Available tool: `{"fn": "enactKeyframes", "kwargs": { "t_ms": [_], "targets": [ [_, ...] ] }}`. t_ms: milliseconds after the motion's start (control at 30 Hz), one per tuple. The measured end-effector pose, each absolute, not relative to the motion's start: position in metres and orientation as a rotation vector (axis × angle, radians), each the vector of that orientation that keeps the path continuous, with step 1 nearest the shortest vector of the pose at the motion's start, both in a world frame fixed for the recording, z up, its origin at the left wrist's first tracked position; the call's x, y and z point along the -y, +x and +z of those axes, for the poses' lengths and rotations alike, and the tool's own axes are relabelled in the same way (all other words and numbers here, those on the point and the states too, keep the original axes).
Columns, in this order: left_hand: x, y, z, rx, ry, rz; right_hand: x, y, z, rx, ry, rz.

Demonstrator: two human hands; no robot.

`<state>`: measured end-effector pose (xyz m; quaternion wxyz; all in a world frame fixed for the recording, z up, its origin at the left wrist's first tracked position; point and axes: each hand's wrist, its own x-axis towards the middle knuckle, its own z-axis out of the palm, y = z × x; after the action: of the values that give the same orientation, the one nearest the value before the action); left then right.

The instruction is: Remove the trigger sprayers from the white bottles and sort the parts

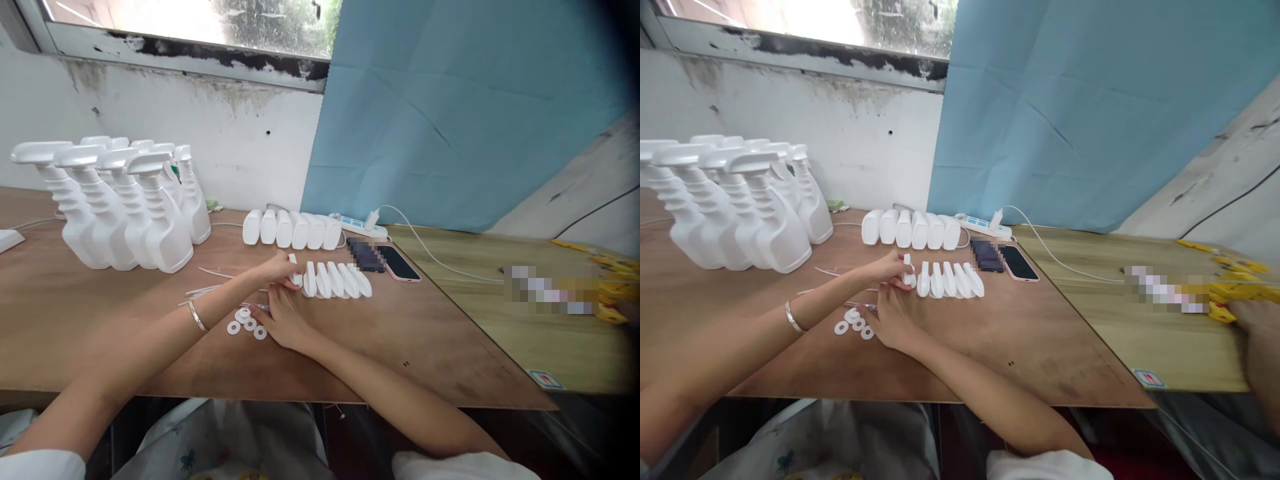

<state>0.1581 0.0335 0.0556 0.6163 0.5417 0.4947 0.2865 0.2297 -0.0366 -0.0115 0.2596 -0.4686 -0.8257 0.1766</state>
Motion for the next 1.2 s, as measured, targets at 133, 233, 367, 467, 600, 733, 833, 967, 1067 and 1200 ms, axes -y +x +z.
{"fn": "enactKeyframes", "kwargs": {
  "t_ms": [133,233,367,467,600,733,833,967,1067,1200],
  "targets": [
    [-0.028,0.160,0.059,-1.172,1.246,0.569,0.038,0.229,-0.012,2.250,-1.257,0.455],
    [-0.021,0.162,0.065,-1.196,1.241,0.540,0.039,0.229,-0.014,2.265,-1.249,0.411],
    [-0.015,0.164,0.071,-1.215,1.261,0.496,0.039,0.229,-0.014,2.279,-1.236,0.404],
    [-0.016,0.164,0.070,-1.200,1.278,0.483,0.038,0.229,-0.014,2.279,-1.243,0.392],
    [-0.020,0.167,0.065,-1.176,1.297,0.481,0.038,0.228,-0.014,2.290,-1.271,0.397],
    [-0.020,0.171,0.063,-1.163,1.319,0.475,0.039,0.228,-0.013,2.283,-1.287,0.376],
    [-0.019,0.173,0.061,-1.158,1.338,0.473,0.039,0.228,-0.012,2.280,-1.273,0.350],
    [-0.018,0.171,0.062,-1.259,1.511,0.379,0.039,0.228,-0.011,2.297,-1.250,0.332],
    [-0.012,0.162,0.070,-1.460,1.811,0.398,0.039,0.229,-0.010,2.295,-1.169,0.279],
    [-0.003,0.132,0.091,-1.702,2.275,0.645,0.038,0.229,-0.011,2.220,-1.081,0.305]
  ]
}}
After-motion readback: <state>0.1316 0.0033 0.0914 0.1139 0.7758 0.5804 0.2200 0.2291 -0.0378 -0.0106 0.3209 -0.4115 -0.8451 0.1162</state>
